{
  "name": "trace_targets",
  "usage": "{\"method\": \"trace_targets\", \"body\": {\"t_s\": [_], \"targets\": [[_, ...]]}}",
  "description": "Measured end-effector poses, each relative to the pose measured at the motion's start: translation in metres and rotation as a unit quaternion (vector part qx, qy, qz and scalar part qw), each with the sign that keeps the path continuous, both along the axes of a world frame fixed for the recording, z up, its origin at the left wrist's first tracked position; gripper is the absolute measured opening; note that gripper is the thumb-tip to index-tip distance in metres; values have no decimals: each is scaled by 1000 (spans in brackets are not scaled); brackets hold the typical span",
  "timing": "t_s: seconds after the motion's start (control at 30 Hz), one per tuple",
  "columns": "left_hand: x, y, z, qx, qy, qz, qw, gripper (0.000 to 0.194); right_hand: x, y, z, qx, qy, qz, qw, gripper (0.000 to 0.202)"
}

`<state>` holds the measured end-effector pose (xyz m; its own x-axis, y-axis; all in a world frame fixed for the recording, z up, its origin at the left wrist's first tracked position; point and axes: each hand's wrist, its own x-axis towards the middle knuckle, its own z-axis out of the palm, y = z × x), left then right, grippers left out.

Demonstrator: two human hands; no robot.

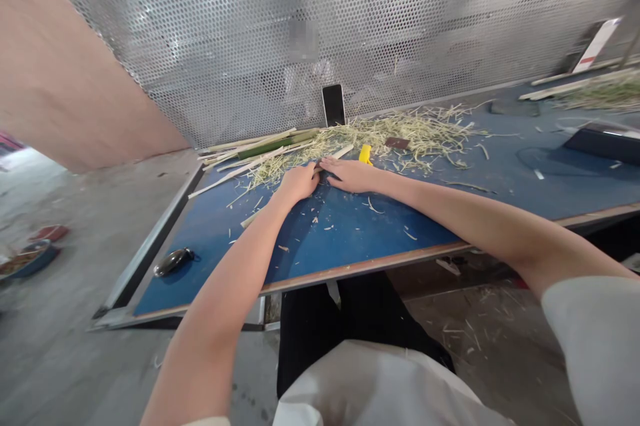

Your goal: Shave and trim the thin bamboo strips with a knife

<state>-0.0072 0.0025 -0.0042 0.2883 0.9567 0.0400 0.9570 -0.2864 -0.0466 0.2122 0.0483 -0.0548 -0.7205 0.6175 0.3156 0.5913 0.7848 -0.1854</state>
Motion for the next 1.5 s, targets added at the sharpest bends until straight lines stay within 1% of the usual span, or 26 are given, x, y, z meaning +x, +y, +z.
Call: {"method": "trace_targets", "body": {"t_s": [0.7, 1.07, 1.23, 1.4, 1.5], "targets": [[2, -2, 2, -2, 3, -1, 1000, 44, 0, -4, 3, -14, -4, -7, 1000, 71], [3, -5, 5, -8, 3, 5, 1000, 43, 2, 0, -1, -3, -6, 1, 1000, 73], [2, -4, 4, 2, 12, -1, 1000, 44, 2, 0, -1, -1, -4, 6, 1000, 74], [2, -2, 2, 0, 2, -1, 1000, 43, 2, 0, 0, -12, -24, -2, 1000, 76], [2, -3, 3, -2, 6, -1, 1000, 43, 4, 2, -2, -7, -15, 9, 1000, 76]]}}
